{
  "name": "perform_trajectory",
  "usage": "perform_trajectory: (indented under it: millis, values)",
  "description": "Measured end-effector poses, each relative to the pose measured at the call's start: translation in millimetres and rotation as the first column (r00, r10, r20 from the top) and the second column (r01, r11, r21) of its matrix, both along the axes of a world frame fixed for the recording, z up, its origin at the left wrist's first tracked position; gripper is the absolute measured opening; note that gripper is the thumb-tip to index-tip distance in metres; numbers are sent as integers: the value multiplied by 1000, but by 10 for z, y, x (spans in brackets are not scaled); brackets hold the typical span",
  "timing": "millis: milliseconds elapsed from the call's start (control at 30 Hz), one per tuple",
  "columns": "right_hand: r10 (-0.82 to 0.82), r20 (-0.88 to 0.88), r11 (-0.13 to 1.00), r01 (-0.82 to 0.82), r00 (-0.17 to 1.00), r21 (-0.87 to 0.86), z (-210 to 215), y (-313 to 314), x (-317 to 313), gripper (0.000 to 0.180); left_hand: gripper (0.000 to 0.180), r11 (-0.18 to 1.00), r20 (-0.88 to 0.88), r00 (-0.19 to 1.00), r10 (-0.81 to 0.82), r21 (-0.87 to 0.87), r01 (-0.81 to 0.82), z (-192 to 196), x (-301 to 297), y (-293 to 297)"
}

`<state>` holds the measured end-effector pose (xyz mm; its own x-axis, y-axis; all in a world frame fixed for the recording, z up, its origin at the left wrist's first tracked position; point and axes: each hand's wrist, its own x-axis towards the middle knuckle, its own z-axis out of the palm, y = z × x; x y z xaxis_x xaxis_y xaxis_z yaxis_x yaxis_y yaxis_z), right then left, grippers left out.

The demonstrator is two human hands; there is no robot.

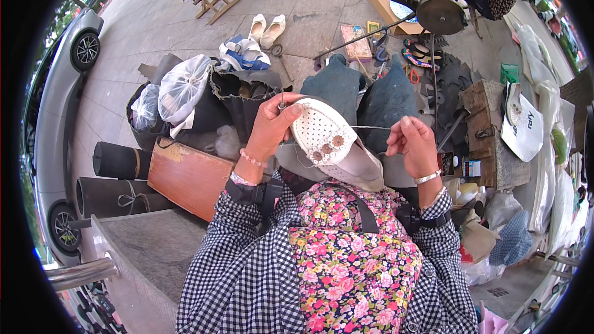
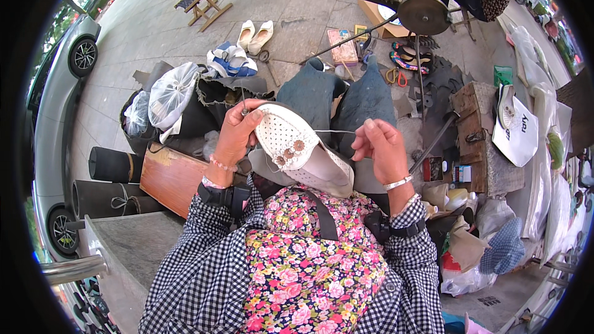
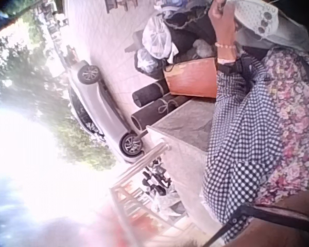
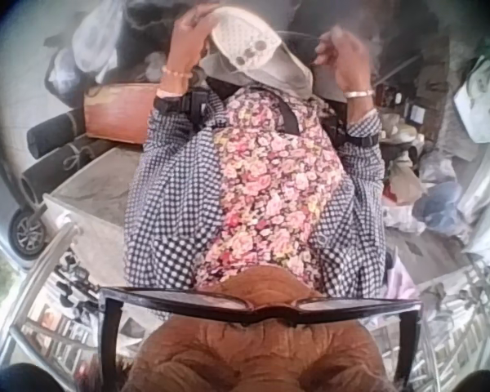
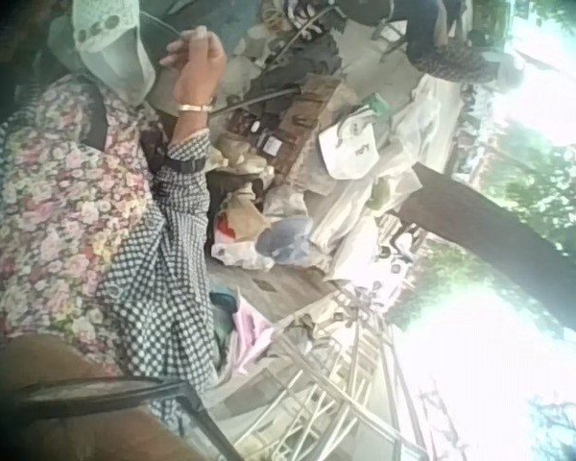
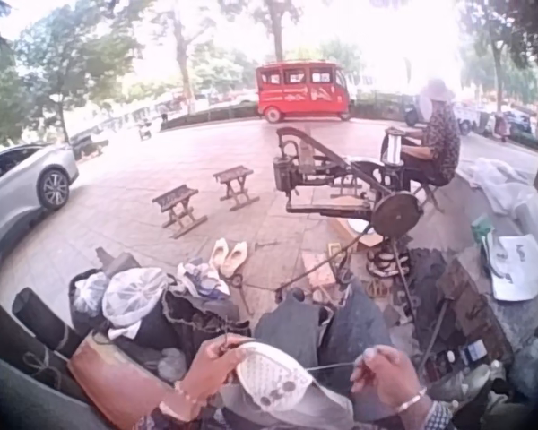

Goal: Stitching or sewing the upper part of a white shoe by hand.

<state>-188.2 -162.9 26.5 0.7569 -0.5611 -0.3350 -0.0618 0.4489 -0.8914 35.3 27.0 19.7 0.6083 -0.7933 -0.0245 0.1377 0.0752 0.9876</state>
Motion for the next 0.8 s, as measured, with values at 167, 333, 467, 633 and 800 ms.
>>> perform_trajectory:
  millis: [167, 333, 467, 633, 800]
  values:
    - [55, 173, 922, 16, 983, -387, 140, 135, 82, 10, 28, 998, -9, 1000, -29, 50, 29, 34, 55, -155]
    - [239, -48, 634, -194, 970, -748, 25, 204, 193, 20, 29, 996, 10, 999, -50, 78, 49, 2, 114, -232]
    - [140, -124, 722, -187, 982, -666, -61, 249, 225, 17, 29, 997, -67, 998, -13, 79, 18, -30, 108, -270]
    - [193, -73, 566, -172, 978, -807, -96, 237, 241, 18, 30, 997, -108, 994, 15, 71, -8, -24, 87, -292]
    - [198, -113, 540, -205, 974, -816, 25, 277, 278, 22, 31, 995, -88, 996, 29, 101, -20, -84, 120, -243]
